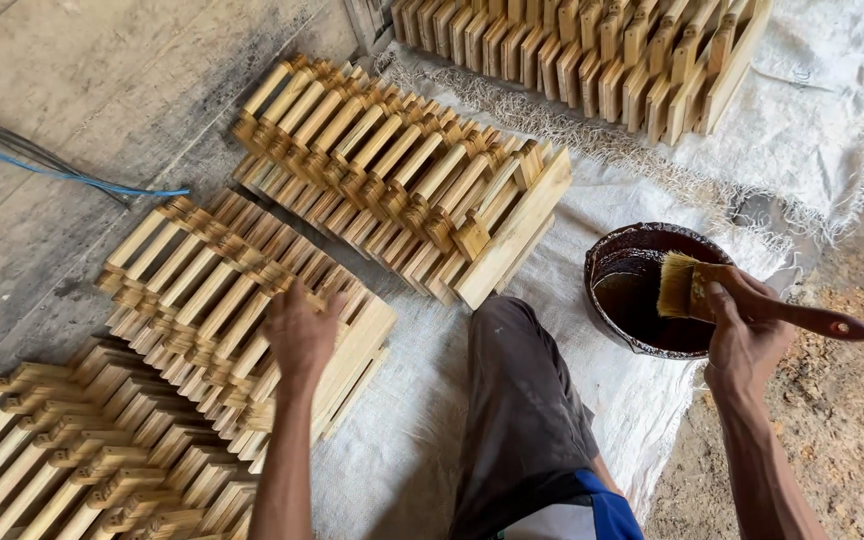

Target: A person uses a paintbrush to apply dark stain to a series of small wooden structures laid out on a protective sheet.

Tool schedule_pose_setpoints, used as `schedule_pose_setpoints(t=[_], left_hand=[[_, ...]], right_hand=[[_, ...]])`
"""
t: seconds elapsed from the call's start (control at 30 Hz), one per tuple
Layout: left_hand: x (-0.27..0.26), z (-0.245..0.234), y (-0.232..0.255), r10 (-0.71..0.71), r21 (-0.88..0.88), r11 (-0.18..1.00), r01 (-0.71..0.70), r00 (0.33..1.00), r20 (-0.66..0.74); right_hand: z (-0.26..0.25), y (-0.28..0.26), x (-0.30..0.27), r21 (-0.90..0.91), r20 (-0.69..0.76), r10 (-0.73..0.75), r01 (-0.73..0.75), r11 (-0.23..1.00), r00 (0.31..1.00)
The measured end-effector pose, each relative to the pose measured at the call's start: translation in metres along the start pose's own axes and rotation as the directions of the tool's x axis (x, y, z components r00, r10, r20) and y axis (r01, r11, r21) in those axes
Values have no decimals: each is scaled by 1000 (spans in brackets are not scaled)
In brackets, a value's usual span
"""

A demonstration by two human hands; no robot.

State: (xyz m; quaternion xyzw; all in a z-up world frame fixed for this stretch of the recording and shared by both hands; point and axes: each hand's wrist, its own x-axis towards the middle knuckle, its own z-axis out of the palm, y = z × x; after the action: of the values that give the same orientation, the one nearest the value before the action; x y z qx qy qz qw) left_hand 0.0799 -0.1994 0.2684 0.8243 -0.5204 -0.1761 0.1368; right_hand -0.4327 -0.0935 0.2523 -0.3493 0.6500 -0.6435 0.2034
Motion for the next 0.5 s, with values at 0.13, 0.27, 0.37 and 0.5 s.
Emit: schedule_pose_setpoints(t=[0.13, 0.27, 0.37, 0.5], left_hand=[[-32, -64, -8, -151, -153, 975, 159, 987, 61], [-36, -32, -43, -94, -262, 960, 100, 995, 34], [-57, -10, -44, -31, -403, 913, 65, 995, 90], [-94, 1, -37, 91, -753, 657, -33, 995, 36]], right_hand=[[2, 8, -1, -17, -24, 15, -16, 1000, 1000], [2, 13, -5, 3, -10, 9, -9, 1000, 1000], [0, 9, -11, -40, 17, 10, -9, 999, 1000], [-6, 19, -9, -130, 14, -72, 73, 989, 997]])
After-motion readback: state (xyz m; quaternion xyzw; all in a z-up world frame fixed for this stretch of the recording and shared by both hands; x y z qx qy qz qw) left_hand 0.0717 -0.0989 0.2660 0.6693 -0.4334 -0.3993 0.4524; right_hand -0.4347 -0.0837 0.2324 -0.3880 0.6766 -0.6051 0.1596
